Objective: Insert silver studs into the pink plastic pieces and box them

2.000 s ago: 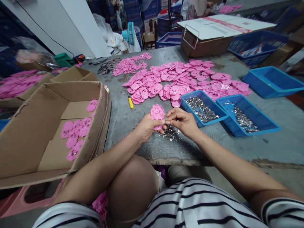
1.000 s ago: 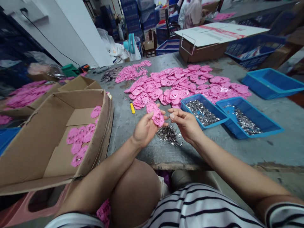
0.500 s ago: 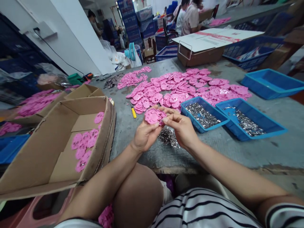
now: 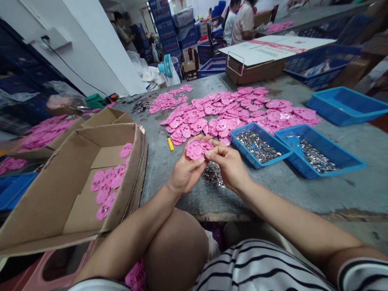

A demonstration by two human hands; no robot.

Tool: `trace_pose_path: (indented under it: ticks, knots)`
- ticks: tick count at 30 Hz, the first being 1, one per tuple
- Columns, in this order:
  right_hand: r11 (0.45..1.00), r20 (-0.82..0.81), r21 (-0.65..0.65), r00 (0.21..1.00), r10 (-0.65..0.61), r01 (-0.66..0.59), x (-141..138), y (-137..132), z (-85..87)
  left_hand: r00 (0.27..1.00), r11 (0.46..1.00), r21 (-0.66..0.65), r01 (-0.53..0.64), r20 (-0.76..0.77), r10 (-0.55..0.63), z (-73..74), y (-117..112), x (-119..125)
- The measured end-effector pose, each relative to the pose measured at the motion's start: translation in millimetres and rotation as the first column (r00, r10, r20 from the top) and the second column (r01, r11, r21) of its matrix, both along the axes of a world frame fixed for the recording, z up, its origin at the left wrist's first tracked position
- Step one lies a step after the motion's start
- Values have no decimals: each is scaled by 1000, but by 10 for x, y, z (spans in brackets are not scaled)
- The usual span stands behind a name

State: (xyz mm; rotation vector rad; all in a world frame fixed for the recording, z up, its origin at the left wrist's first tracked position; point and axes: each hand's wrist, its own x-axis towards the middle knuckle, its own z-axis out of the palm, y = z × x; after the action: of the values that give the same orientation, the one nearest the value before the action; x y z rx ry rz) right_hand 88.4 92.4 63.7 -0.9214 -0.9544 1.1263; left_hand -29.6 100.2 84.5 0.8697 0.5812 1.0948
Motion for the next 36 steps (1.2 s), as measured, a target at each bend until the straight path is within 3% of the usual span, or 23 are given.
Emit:
trace_pose_path:
  ticks: [6,13,16,19,21,23,24,26,27,29,31,36]
  knots:
    - [993,91,68,991,-99,93,-58,30,-118,1000,1000,-16,3,-21,-3,-8,7,33]
    - [993,-1,106,999,-44,44,-10,-14,-165,999,1000,-19,-5,-53,4,4,0,19]
    - [992,61,108,996,-70,63,177,9,-166,999,999,-50,10,-44,-12,23,-10,4]
    - [972,193,132,956,-220,197,568,142,-195,999,999,-45,26,-43,-28,38,-16,-10]
    - [942,337,152,880,-334,300,910,273,-220,998,999,-41,19,-63,-22,40,-14,-15]
    - [915,583,93,724,-369,392,1240,396,-239,996,999,-46,8,-90,-12,35,-4,-16]
    - [911,736,46,603,-307,409,1376,444,-248,995,999,-54,4,-103,-10,30,3,-15]
    - [914,950,-92,310,-38,396,1557,500,-267,992,997,-74,3,-125,-13,20,16,-10]
    - [908,978,-167,179,105,384,1600,509,-280,990,996,-84,6,-137,-17,14,21,-7]
    - [883,954,-287,26,300,372,1611,495,-312,986,995,-100,9,-166,-26,3,27,-1]
    - [857,925,-344,-19,380,383,1572,462,-342,979,993,-117,4,-204,-28,-14,27,2]
    - [822,905,-359,-51,423,443,1520,405,-359,959,979,-199,-33,-282,-24,-89,43,-8]
